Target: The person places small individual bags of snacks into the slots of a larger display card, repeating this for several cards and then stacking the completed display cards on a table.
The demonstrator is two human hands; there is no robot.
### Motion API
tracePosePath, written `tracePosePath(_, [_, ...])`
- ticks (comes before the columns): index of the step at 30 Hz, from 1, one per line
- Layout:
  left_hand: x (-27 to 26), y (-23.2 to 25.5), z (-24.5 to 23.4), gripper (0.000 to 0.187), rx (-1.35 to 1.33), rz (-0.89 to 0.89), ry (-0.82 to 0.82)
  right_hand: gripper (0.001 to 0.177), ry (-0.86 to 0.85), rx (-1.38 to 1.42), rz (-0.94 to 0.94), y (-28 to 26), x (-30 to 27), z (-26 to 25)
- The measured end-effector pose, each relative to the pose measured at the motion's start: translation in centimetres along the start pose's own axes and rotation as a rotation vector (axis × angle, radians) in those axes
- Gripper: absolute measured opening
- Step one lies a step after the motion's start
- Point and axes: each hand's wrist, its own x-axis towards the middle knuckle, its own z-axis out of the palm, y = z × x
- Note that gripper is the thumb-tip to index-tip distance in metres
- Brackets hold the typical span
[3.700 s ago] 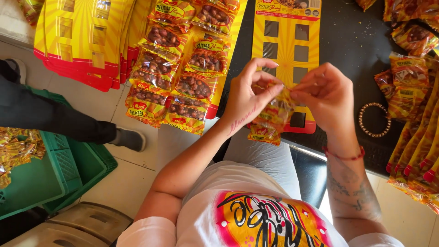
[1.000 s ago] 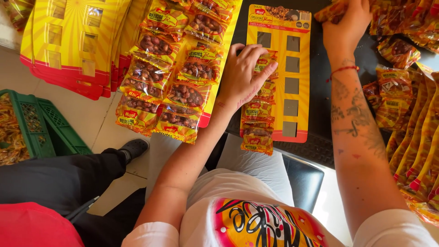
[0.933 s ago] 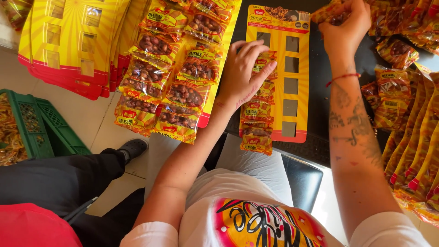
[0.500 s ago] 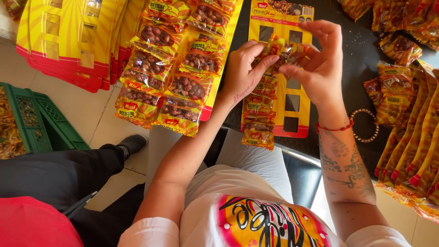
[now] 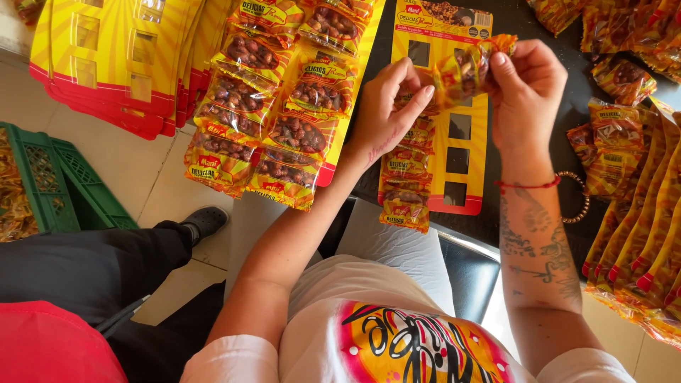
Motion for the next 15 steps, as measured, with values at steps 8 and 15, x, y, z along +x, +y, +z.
tracePosePath(8, [-0.1, -0.2, -0.5, 0.043, -0.139, -0.151, -0.09, 0.026, -0.371, -0.403, 0.006, -1.3, 0.3, 1.1])
tracePosePath(15, [-0.5, -2.2, 0.3, 0.028, -0.085, -0.283, 0.074, 0.02, -0.257, -0.259, 0.132, 1.2, 2.9, 2.1])
